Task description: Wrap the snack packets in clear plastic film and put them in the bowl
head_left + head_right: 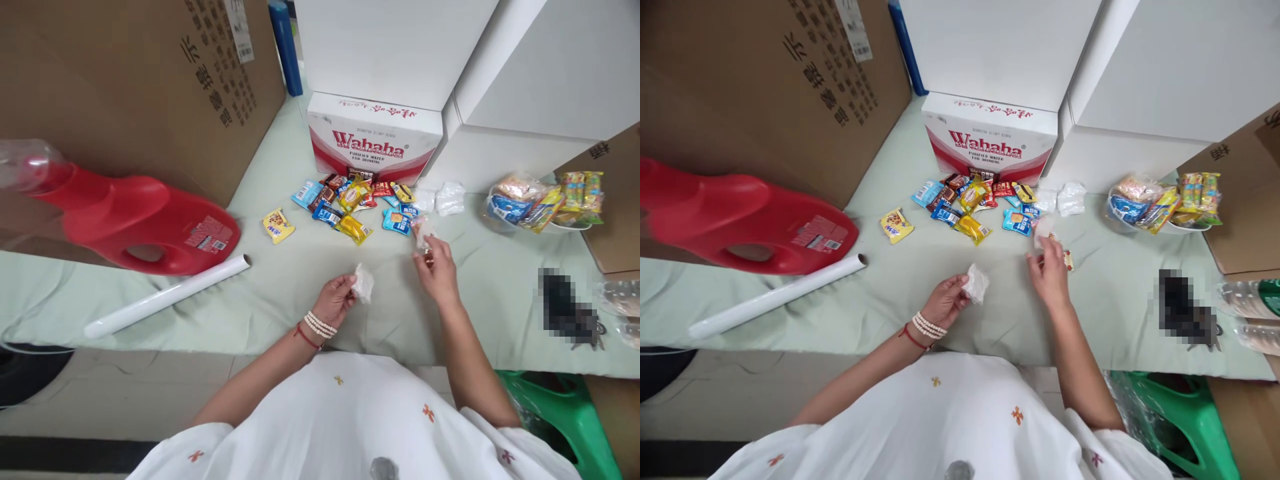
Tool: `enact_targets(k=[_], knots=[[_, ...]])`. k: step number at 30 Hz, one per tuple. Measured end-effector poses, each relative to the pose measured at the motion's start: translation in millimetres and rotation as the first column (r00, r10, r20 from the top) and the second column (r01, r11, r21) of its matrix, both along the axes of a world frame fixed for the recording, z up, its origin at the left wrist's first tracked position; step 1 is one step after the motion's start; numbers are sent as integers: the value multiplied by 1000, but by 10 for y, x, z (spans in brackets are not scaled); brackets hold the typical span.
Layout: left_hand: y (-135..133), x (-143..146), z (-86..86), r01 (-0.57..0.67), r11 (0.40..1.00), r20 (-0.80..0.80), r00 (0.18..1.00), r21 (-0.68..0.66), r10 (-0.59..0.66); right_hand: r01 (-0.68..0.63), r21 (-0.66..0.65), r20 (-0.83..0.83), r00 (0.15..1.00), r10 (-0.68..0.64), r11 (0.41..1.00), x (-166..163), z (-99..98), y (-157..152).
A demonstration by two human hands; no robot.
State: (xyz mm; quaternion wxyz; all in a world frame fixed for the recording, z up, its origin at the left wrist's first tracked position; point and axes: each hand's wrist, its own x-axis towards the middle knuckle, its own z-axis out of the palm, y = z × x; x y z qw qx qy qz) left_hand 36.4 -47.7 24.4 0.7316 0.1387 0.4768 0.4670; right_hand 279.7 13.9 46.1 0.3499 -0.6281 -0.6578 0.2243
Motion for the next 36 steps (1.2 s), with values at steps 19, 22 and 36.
enact_targets(k=[19,22,36], knots=[[96,11,1,259,966,-99,961,10,-257,-375,-108,-301,895,329,921,-535,-119,-741],[108,-95,14,294,956,-167,942,-5,-290,-396,-225,-416,865,280,891,-448,-77,-672],[-18,-240,56,455,870,-368,855,191,-366,-363,-598,-786,441,-433,714,-244,-13,-658]])
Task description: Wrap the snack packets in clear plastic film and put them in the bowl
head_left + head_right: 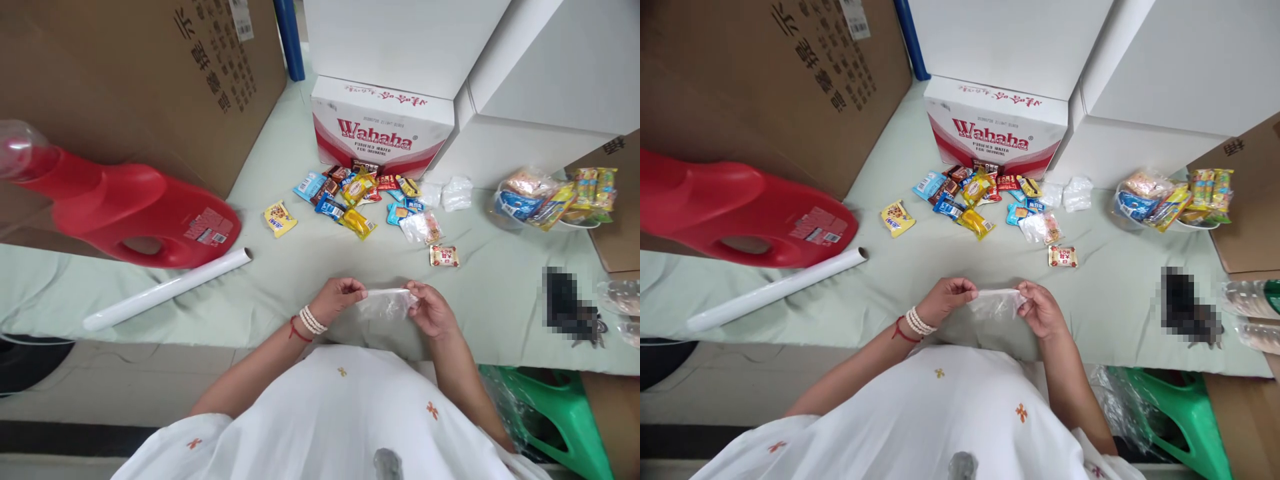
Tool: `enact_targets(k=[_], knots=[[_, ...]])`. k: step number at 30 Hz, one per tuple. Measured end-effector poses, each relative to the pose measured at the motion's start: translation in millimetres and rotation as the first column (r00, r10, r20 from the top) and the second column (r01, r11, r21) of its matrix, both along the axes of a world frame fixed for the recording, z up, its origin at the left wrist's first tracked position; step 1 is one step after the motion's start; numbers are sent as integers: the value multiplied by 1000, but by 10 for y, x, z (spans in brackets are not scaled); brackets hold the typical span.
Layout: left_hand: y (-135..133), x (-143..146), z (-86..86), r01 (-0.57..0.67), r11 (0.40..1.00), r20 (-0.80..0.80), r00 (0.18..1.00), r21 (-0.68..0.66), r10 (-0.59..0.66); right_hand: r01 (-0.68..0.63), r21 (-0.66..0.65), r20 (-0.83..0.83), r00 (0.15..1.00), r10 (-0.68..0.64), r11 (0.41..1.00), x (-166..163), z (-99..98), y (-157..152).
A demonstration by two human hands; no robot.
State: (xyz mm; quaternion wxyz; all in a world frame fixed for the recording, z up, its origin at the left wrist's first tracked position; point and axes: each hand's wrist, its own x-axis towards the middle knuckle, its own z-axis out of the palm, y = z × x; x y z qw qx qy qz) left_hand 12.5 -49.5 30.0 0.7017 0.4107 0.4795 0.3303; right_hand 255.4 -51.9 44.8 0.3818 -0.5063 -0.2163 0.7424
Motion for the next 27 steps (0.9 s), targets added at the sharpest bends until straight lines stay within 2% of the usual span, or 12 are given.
enact_targets(k=[2,3,6,8,10,13,15,17,19,21,24,27], knots=[[49,-53,30,11,1000,29,1000,1,-11,-24,-18,-23,999,24,1000,69,-29,13],[69,-70,48,-35,999,40,999,-3,35,-30,-9,-29,999,30,999,86,-42,19],[72,-83,101,-324,946,12,946,-9,324,58,112,7,998,-59,992,50,-63,23],[14,-60,133,-419,908,-24,908,-12,418,170,211,40,982,-183,962,-35,-67,3],[-70,-2,159,-343,937,-39,939,-66,341,221,273,62,967,-247,936,-147,-66,-37],[-153,145,173,-156,969,-23,988,-191,154,132,317,129,975,-180,939,-321,-63,-117],[-139,236,164,-139,975,-48,990,-171,133,62,328,165,979,-121,943,-395,-59,-159],[-84,261,155,-177,980,-68,983,-86,172,59,312,140,984,-107,948,-393,-52,-178],[-20,197,163,-156,987,-27,987,-33,155,99,265,74,990,-123,959,-299,-39,-172],[29,66,191,-24,999,48,999,-35,25,128,199,16,991,-134,972,-138,-18,-156],[62,-144,243,184,981,129,976,-60,-175,77,102,-28,997,-75,992,110,26,-146],[62,-263,251,180,980,169,972,-86,-164,11,93,-15,1000,-10,996,259,64,-162]])
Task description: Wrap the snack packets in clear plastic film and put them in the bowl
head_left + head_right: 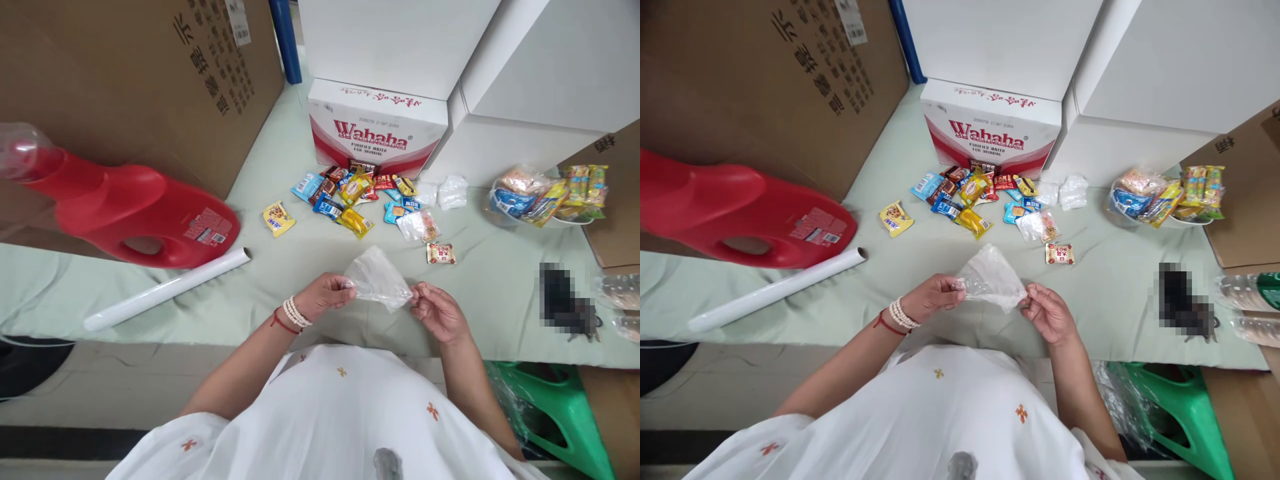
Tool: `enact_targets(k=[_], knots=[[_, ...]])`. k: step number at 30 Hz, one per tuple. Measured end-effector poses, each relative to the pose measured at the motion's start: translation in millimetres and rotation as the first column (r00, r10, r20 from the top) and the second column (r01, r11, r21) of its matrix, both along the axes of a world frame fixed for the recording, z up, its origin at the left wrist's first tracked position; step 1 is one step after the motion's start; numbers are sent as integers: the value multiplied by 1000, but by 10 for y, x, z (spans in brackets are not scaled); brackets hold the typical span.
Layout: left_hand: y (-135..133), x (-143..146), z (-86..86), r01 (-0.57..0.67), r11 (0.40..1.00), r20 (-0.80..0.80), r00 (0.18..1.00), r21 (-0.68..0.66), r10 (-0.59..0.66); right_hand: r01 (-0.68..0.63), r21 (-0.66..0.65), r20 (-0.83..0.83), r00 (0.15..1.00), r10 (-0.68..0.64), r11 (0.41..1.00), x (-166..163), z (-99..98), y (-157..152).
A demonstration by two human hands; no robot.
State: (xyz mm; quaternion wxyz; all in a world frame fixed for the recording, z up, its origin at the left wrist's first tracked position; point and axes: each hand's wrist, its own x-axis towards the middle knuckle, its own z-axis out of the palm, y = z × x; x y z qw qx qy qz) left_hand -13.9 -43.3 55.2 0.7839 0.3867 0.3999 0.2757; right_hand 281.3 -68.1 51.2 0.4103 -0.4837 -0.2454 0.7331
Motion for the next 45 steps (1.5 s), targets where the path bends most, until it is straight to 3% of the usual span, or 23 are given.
enact_targets(k=[4,7,12,16,18,21,24,28,30,35,40,42,45], knots=[[-26,-31,-61,-175,983,-58,982,63,179,-32,77,241,970,12,997,69,5,-25],[-55,-5,-77,-171,972,-87,979,158,186,-25,225,487,869,-91,974,8,9,-9],[-78,85,31,-69,949,-72,993,306,95,-270,467,675,724,-142,842,-471,46,131],[-94,59,63,-119,954,-54,989,274,139,-362,549,715,670,-199,753,-786,15,273],[-112,-19,24,-247,952,-13,967,179,253,-331,537,710,674,-204,776,-792,-12,319],[-149,-137,-46,-431,903,18,902,0,430,-255,485,687,704,-183,837,-724,-38,343],[-178,-153,-66,-460,885,42,885,-70,463,-311,471,685,719,-120,825,-751,-37,307],[-177,-49,-37,-422,905,119,897,-47,425,-388,521,733,660,-165,761,-917,-27,253],[-157,-8,-40,-462,886,110,879,-45,464,-379,534,725,666,-178,756,-963,-33,253],[-109,32,-101,-629,773,29,774,-76,633,-288,478,614,785,-82,830,-950,-116,266],[-132,137,-148,-562,825,51,823,-67,565,-158,425,534,839,-106,891,-954,-207,246],[-135,174,-177,-538,843,-36,842,15,538,-142,398,486,870,-77,906,-949,-202,247],[-118,181,-218,-539,825,-142,815,169,562,-87,350,412,909,-70,933,-908,-168,259]])
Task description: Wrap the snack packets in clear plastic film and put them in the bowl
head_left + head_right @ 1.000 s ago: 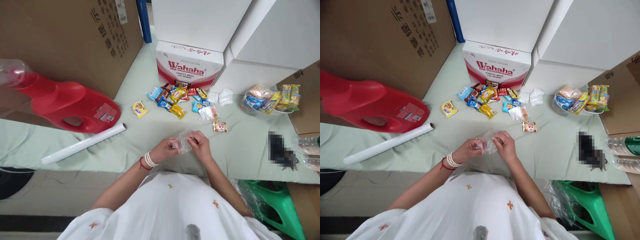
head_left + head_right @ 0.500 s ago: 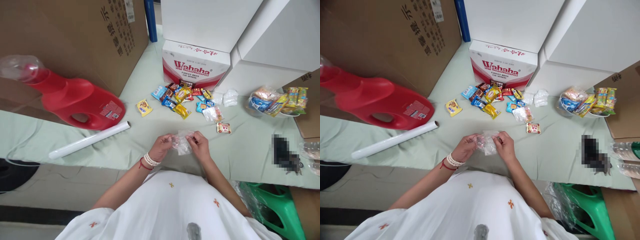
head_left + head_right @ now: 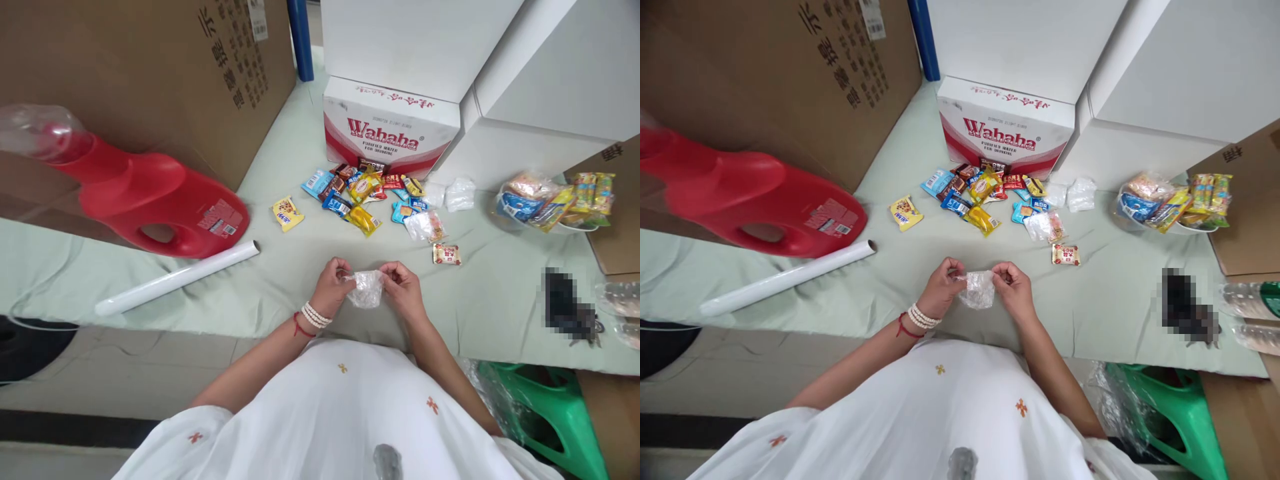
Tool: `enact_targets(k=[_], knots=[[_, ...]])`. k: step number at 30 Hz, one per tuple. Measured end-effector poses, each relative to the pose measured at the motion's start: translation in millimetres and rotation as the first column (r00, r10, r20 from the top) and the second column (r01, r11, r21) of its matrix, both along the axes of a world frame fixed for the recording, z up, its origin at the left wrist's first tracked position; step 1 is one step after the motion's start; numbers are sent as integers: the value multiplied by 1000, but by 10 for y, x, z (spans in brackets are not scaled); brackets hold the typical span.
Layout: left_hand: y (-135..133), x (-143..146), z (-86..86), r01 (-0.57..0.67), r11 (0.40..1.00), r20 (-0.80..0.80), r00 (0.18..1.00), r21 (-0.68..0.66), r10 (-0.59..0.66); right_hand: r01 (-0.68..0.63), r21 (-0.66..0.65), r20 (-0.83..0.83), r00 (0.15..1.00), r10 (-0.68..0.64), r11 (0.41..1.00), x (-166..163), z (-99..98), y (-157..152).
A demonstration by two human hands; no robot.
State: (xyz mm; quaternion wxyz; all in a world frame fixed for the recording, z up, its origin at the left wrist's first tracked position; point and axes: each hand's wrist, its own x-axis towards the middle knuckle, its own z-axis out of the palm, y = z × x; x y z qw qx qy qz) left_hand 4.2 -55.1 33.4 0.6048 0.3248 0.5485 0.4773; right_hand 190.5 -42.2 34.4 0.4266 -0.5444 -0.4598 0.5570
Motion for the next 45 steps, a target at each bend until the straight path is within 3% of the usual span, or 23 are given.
enact_targets(k=[4,7,12,17,21,23,26,30,32,36,39,43,45], knots=[[31,-24,-17,43,993,-57,998,109,-37,13,-80,-60,998,-18,997,87,14,0],[52,-1,-41,76,995,-96,993,70,-69,13,-54,-29,999,-14,998,133,-20,-31],[62,37,-75,-56,998,-31,998,38,57,-23,11,51,998,22,1000,157,-86,-99],[-15,-4,-18,236,966,48,969,104,-242,37,-42,16,999,-37,998,201,-59,-121],[-28,-10,-27,219,958,-208,962,186,-180,-116,-32,16,993,116,993,372,20,-99],[-17,-8,-42,226,945,-283,946,236,-156,-129,-6,9,992,129,992,473,71,-56],[-7,-6,-58,250,926,-268,948,282,-175,-105,29,-2,994,105,994,543,164,33],[-11,-8,-50,281,905,-301,936,320,-185,-363,-8,-29,931,363,932,416,262,88],[-17,-21,-30,285,892,-332,929,352,-165,-396,-45,-60,918,393,917,326,260,84],[-42,-71,24,197,884,-338,940,424,-48,-165,-139,-170,975,140,976,283,159,84],[-54,-96,41,97,908,-295,955,407,30,0,-231,-255,965,-61,973,365,76,93],[7,-101,34,-158,958,-36,984,240,172,104,-289,-256,949,-181,952,529,14,17],[75,-123,40,-310,940,76,950,141,302,135,-281,-203,959,-196,950,633,0,-86]])
